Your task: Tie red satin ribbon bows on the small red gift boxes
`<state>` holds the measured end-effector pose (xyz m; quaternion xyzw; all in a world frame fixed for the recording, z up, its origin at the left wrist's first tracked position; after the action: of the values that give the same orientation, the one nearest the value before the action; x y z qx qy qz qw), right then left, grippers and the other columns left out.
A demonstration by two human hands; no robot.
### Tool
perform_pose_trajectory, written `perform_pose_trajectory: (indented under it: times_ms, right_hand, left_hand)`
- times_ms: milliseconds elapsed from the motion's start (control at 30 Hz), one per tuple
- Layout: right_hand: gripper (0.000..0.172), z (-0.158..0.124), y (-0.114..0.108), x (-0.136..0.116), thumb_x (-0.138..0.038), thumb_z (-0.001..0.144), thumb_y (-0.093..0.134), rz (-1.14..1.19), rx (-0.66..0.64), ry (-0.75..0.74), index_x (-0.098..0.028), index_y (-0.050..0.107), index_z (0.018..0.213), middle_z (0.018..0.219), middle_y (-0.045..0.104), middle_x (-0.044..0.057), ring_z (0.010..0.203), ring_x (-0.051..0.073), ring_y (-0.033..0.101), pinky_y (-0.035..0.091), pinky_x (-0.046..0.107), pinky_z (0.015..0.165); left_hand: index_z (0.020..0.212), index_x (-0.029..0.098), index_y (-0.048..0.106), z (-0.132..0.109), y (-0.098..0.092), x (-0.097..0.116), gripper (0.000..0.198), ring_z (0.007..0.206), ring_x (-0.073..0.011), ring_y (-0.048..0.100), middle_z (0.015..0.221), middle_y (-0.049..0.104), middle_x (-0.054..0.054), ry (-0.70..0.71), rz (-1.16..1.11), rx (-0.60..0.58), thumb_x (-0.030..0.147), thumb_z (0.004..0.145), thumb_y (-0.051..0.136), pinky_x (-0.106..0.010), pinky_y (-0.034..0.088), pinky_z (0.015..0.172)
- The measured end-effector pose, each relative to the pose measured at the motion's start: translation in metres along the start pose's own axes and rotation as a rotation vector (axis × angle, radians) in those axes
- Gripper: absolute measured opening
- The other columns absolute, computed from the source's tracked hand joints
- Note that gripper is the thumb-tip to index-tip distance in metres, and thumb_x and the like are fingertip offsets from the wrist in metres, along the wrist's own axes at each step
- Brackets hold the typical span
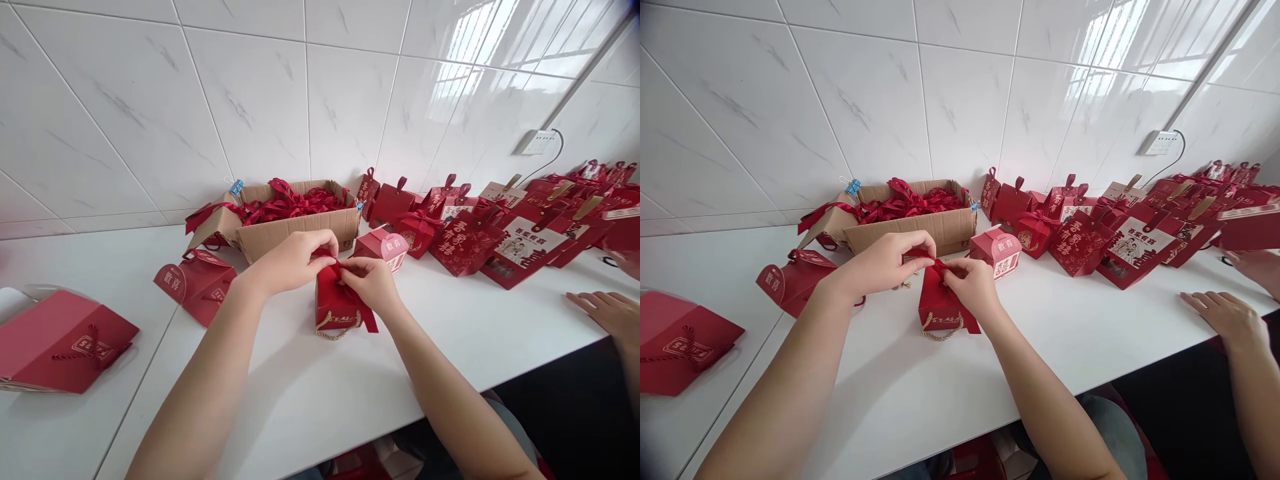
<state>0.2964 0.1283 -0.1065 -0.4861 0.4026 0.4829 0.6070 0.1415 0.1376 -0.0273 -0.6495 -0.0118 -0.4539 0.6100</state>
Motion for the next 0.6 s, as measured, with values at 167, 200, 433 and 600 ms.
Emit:
perform_pose_trajectory:
  times_ms: [167, 200, 433, 600]
  right_hand:
    - [0.019, -0.005, -0.001, -0.010, -0.014, 0.071, 0.057, -0.117, -0.171, -0.177, -0.022, 0.074, 0.072, 0.077, 0.071, 0.000, 0.070, 0.016, 0.062, 0.048, 0.028, 0.065]
    - [0.019, -0.007, -0.002, -0.012, -0.015, 0.073, 0.057, -0.104, -0.211, -0.181, -0.022, 0.074, 0.072, 0.076, 0.071, 0.000, 0.070, 0.016, 0.062, 0.048, 0.028, 0.065]
    - [0.024, -0.010, -0.003, -0.007, -0.038, 0.081, 0.063, -0.014, -0.214, -0.068, -0.019, 0.072, 0.070, 0.067, 0.072, 0.004, 0.065, 0.019, 0.066, 0.050, 0.030, 0.062]
    - [0.027, -0.007, -0.004, 0.002, -0.043, 0.078, 0.066, 0.054, -0.058, -0.010, -0.018, 0.073, 0.072, 0.063, 0.072, 0.004, 0.064, 0.021, 0.068, 0.053, 0.033, 0.064]
  left_hand:
    - [0.082, 0.021, 0.058, 0.010, 0.007, 0.006, 0.012, 0.077, -0.0148, 0.060, 0.087, 0.066, 0.000, 0.120, 0.017, 0.143, 0.018, 0.084, 0.047, -0.027, 0.047, 0.071]
    - [0.082, 0.021, 0.058, 0.012, 0.009, 0.004, 0.011, 0.079, -0.0152, 0.060, 0.087, 0.066, 0.000, 0.129, 0.011, 0.160, 0.018, 0.084, 0.048, -0.027, 0.047, 0.074]
    - [0.085, 0.021, 0.060, 0.024, 0.024, -0.011, 0.009, 0.089, -0.0164, 0.061, 0.092, 0.067, -0.001, 0.196, -0.007, 0.217, 0.018, 0.083, 0.052, -0.029, 0.046, 0.083]
    - [0.096, 0.020, 0.058, 0.026, 0.022, -0.016, 0.019, 0.110, -0.0257, 0.050, 0.107, 0.058, -0.008, 0.082, 0.236, 0.494, 0.035, 0.085, 0.057, -0.042, 0.039, 0.097]
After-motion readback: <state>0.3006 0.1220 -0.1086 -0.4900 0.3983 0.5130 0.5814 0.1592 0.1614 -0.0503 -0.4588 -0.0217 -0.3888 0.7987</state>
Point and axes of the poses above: each hand's wrist, its own z-axis towards the middle knuckle, its own y-axis out of the palm, x = y × z, the point moved 3 cm from there along z, towards the middle knuckle
